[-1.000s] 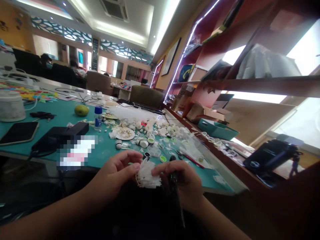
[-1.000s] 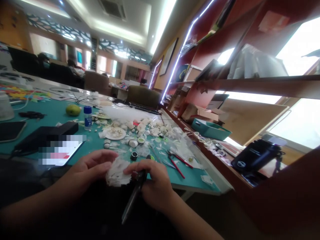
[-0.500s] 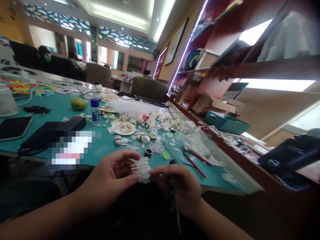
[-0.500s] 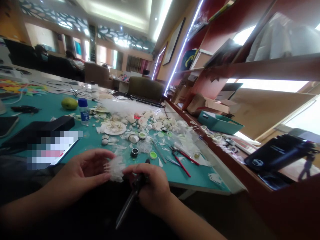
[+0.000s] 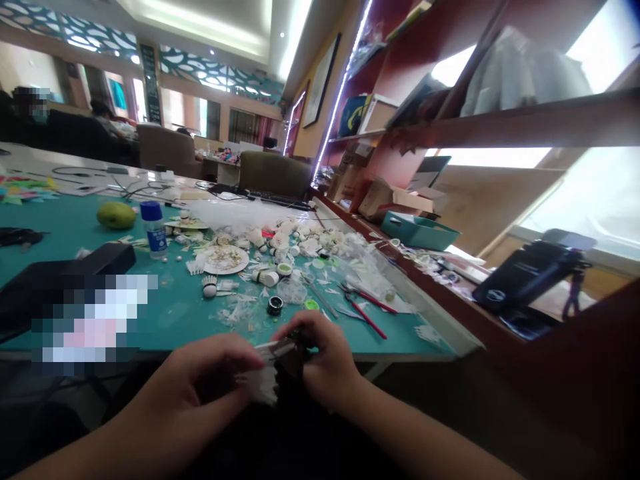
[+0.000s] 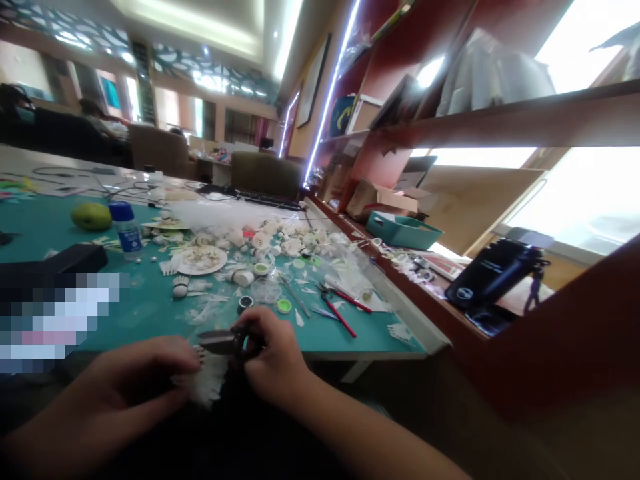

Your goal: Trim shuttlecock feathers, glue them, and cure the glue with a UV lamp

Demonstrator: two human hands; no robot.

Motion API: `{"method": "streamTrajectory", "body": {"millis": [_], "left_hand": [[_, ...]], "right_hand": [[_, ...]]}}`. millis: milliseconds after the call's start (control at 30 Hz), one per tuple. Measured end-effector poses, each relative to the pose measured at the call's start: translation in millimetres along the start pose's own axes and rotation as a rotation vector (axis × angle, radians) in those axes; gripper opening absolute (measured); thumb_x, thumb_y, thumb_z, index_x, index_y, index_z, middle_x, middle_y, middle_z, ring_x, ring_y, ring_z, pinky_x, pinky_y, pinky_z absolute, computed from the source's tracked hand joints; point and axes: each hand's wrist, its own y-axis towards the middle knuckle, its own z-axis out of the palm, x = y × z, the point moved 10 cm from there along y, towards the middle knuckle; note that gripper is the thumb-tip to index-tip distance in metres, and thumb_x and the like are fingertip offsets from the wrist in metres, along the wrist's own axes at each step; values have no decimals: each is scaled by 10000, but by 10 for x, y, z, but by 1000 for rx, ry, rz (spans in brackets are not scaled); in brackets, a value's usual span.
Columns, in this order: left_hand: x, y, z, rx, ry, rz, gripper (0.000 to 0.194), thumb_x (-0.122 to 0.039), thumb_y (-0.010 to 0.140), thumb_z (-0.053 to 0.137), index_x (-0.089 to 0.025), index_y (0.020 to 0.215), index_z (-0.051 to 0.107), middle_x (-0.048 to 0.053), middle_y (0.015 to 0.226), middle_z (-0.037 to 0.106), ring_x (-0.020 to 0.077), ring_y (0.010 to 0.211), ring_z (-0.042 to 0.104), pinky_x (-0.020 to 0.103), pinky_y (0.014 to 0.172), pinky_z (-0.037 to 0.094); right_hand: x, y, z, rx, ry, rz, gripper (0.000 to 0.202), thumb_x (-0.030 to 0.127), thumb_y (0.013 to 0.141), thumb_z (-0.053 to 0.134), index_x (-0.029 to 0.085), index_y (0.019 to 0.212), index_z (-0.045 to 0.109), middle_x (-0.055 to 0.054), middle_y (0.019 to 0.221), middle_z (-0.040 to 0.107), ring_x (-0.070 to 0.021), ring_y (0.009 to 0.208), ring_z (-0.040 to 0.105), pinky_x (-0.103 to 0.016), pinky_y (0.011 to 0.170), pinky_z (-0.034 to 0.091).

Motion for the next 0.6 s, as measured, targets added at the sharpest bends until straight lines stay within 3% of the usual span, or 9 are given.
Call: {"method": "streamTrajectory", "body": {"millis": [100, 233, 300, 367, 433, 600], "left_hand": [[-115, -37, 11, -12, 213, 223, 201, -188, 893, 630, -319, 1030, 697, 5, 1067, 738, 220, 1036, 685, 321, 935, 533], [-360, -115, 346, 307, 344, 495, 496, 35, 817, 474, -311, 1113, 669, 1, 977, 754, 169, 886, 704, 249, 798, 560], [-468, -153, 443, 408, 407, 550, 574, 52, 756, 469, -296, 1169, 663, 28, 1021, 765, 210, 938, 698, 305, 869, 555], [-536, -170, 480, 464, 390, 540, 547, 11, 757, 476, -283, 1175, 673, 57, 1038, 766, 246, 970, 695, 346, 904, 550], [-576, -138, 407, 400, 293, 502, 458, -57, 820, 459, -282, 1138, 700, 64, 1065, 754, 244, 967, 698, 321, 850, 564], [-194, 47, 178, 167, 211, 167, 200, -235, 941, 520, -232, 940, 720, 63, 1044, 722, 218, 965, 692, 289, 869, 539]], "right_hand": [[-177, 17, -26, -48, 66, 141, 336, 143, 711, 776, 231, 941, 548, 16, 740, 676, -119, 572, 591, -226, 526, 444], [-297, 49, 5, -47, 250, 309, 430, 258, 681, 843, 234, 933, 496, 27, 763, 669, -97, 559, 557, -214, 522, 430], [-335, 56, 9, -43, 318, 378, 483, 295, 650, 868, 237, 933, 480, 37, 769, 667, -78, 514, 524, -203, 493, 416], [-361, 60, 3, -38, 349, 419, 500, 313, 641, 874, 234, 939, 480, 41, 766, 667, -72, 500, 515, -200, 486, 414], [-368, 63, -8, -34, 348, 424, 498, 309, 647, 871, 232, 952, 485, 39, 767, 669, -78, 517, 531, -202, 499, 417], [-298, 45, 27, -11, 315, 367, 472, 252, 664, 852, 234, 953, 480, 37, 772, 664, -82, 546, 538, -202, 524, 416]]}}
